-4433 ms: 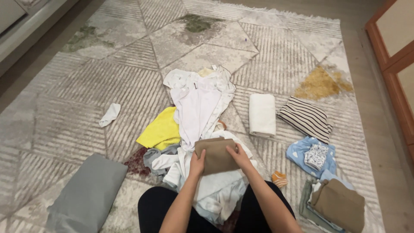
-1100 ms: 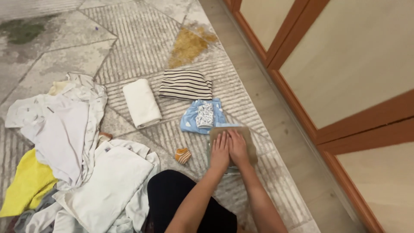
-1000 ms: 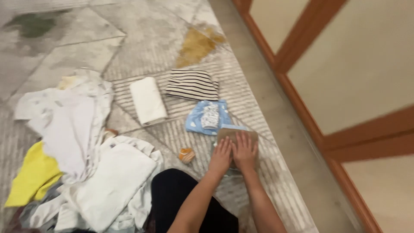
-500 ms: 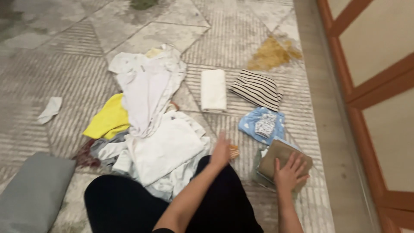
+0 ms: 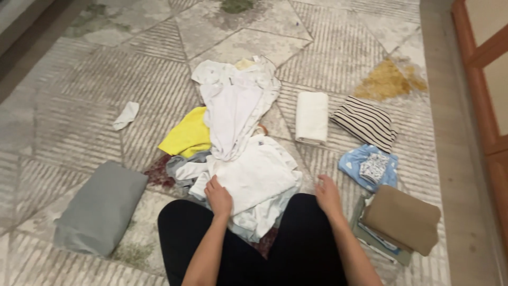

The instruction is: Folding a variety of garments and laundry items on a rug.

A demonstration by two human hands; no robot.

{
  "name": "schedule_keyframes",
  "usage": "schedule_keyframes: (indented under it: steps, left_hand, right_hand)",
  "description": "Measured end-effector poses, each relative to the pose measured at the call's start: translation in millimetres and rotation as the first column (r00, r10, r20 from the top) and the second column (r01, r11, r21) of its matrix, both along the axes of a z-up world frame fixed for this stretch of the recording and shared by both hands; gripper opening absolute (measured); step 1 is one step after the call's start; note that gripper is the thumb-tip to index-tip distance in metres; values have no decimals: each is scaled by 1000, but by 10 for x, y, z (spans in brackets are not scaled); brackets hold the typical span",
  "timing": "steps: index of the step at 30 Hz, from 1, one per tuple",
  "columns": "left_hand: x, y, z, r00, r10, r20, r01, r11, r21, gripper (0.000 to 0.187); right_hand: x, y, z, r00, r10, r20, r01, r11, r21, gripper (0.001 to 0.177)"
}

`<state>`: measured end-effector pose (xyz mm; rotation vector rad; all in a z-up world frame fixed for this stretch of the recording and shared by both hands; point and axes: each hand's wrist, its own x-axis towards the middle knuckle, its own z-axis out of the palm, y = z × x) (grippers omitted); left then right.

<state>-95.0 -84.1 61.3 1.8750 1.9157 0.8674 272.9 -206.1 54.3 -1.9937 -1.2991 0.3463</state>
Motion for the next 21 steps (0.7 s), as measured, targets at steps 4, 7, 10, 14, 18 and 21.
schedule_keyframes:
  steps: [4, 7, 10, 14, 18, 21]
  left_hand:
    - [-66, 13, -133, 966, 148, 213, -110, 978, -179, 58]
    - [-186, 54, -535, 952, 204, 230, -149, 961, -234, 46]
    - [-282, 64, -647, 954, 164, 249, -87, 952, -295, 38]
    - [-312, 158, -754, 969, 42, 244, 58, 919, -389, 29]
    - [-377, 193, -848, 967, -152, 202, 242, 788, -567, 36]
    - [-350, 126, -914, 967, -219, 130, 248, 699, -671, 35]
  right_hand:
    - [-407, 632, -311, 991, 112, 73, -109, 993, -39, 46]
    - [-518, 890, -503, 993, -32, -114, -25, 885, -464, 66]
    - [-403, 970, -749, 995, -81, -51, 55, 918, -392, 71]
    - [-350, 807, -274, 993, 65, -97, -93, 944, -318, 56]
    - [-38, 521, 153, 974, 128, -186, -200, 870, -450, 63]
    - [186, 334, 63, 972, 200, -122, -234, 855, -464, 60]
